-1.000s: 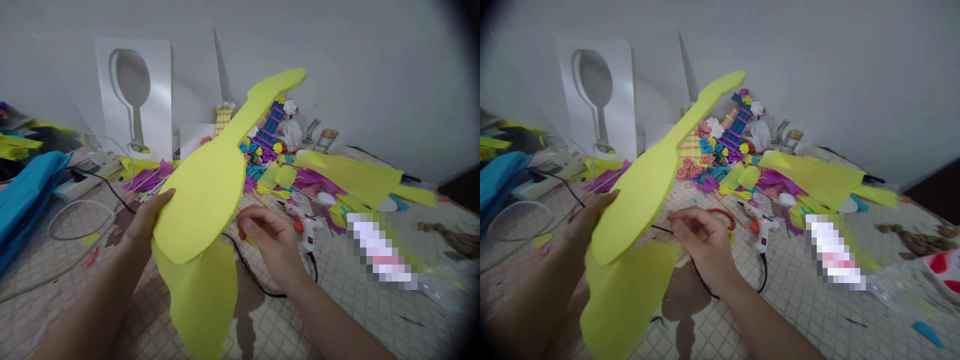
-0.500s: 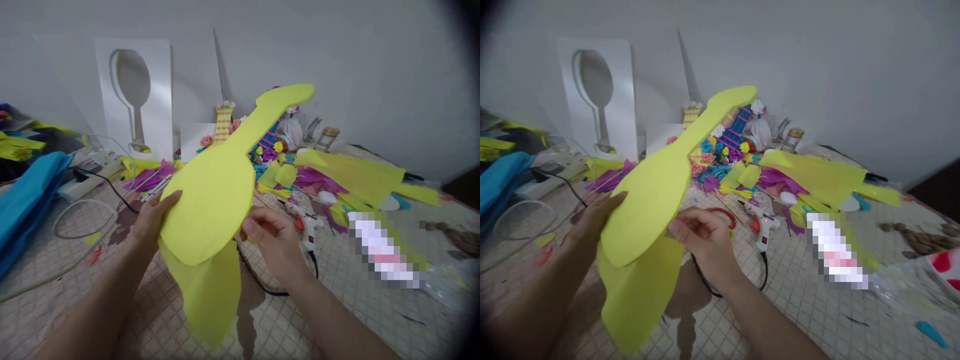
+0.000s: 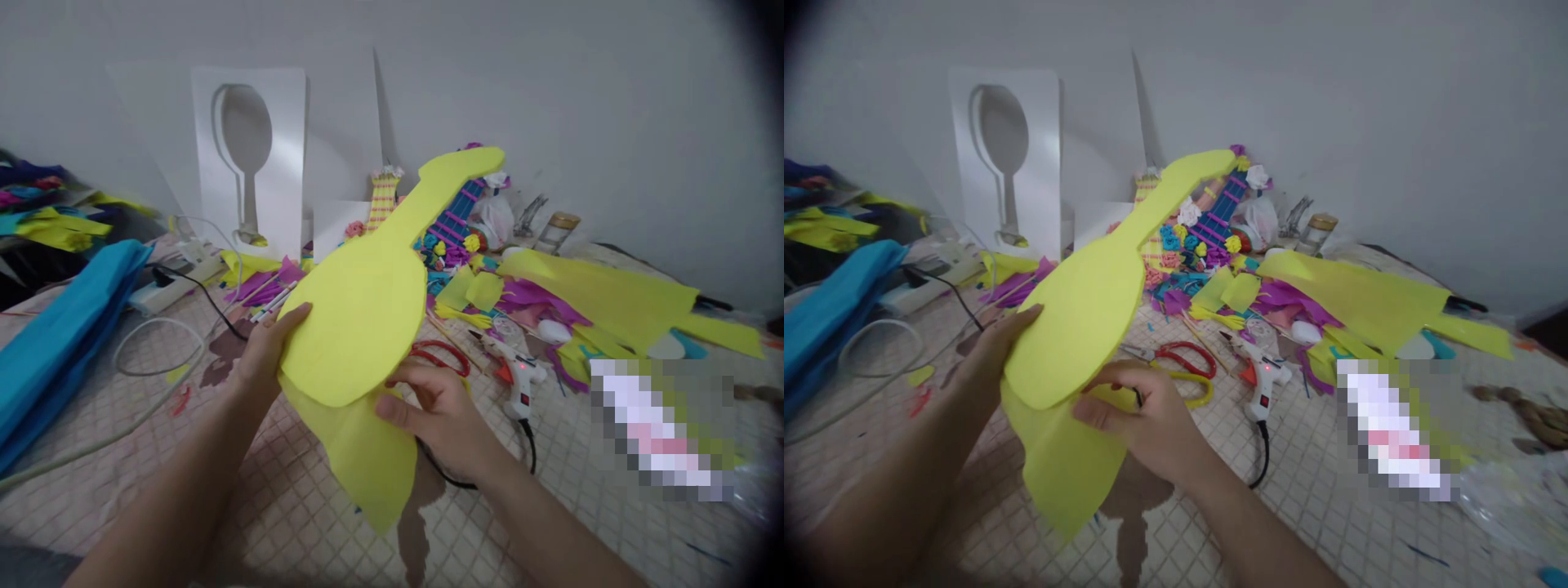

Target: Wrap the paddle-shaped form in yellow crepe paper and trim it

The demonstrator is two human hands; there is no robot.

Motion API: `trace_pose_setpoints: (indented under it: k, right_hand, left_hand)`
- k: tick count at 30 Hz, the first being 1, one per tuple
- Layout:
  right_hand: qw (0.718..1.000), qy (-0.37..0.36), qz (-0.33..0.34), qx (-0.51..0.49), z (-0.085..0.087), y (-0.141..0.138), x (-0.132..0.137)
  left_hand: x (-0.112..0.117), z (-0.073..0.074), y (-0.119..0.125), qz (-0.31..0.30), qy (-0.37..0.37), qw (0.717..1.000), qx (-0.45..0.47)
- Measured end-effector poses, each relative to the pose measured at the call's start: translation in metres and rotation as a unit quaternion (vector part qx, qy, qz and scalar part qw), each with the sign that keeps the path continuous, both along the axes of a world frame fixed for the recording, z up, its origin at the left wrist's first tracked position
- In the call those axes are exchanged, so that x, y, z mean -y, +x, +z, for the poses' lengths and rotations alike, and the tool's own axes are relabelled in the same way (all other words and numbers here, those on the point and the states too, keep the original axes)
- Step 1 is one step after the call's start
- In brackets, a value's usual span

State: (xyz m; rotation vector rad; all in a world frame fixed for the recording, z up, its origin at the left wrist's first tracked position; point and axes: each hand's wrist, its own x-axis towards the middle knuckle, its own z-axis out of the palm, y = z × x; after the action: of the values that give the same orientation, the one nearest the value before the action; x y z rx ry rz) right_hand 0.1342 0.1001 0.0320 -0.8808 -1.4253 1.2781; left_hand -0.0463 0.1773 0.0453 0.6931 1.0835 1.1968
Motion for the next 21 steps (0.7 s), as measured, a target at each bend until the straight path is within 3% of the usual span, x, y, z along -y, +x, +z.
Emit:
trace_pose_setpoints:
  k: [5, 10, 13, 15, 17, 18, 19, 21]
  right_hand:
    - [0.999, -0.04, -0.027, 0.026, -0.004, -0.002, 0.001]
    - [0.997, -0.01, -0.044, 0.057, -0.002, 0.003, -0.005]
    - [0.988, 0.023, -0.112, 0.105, 0.001, 0.016, -0.014]
    - [0.957, 0.055, -0.182, 0.221, 0.0, 0.031, -0.022]
    - [0.882, 0.059, -0.22, 0.412, -0.004, 0.047, -0.03]
    - [0.836, 0.048, -0.215, 0.503, -0.007, 0.054, -0.034]
    - [0.812, 0.038, -0.2, 0.547, -0.011, 0.06, -0.036]
    - [0.792, 0.025, -0.162, 0.587, -0.02, 0.067, -0.04]
  left_hand:
    - [-0.003, -0.004, 0.0, 0.014, 0.022, 1.0, 0.008]
    - [-0.007, -0.006, -0.001, 0.027, 0.061, 0.998, 0.014]
    - [-0.008, -0.004, -0.004, 0.048, 0.043, 0.998, 0.017]
    - [-0.009, -0.002, -0.006, 0.073, 0.039, 0.996, 0.019]
    - [-0.009, 0.0, -0.007, 0.086, 0.038, 0.995, 0.03]
    - [-0.01, 0.0, -0.008, 0.09, 0.037, 0.995, 0.036]
    - [-0.01, 0.001, -0.008, 0.092, 0.036, 0.994, 0.042]
    - [-0.01, 0.002, -0.009, 0.094, 0.033, 0.994, 0.051]
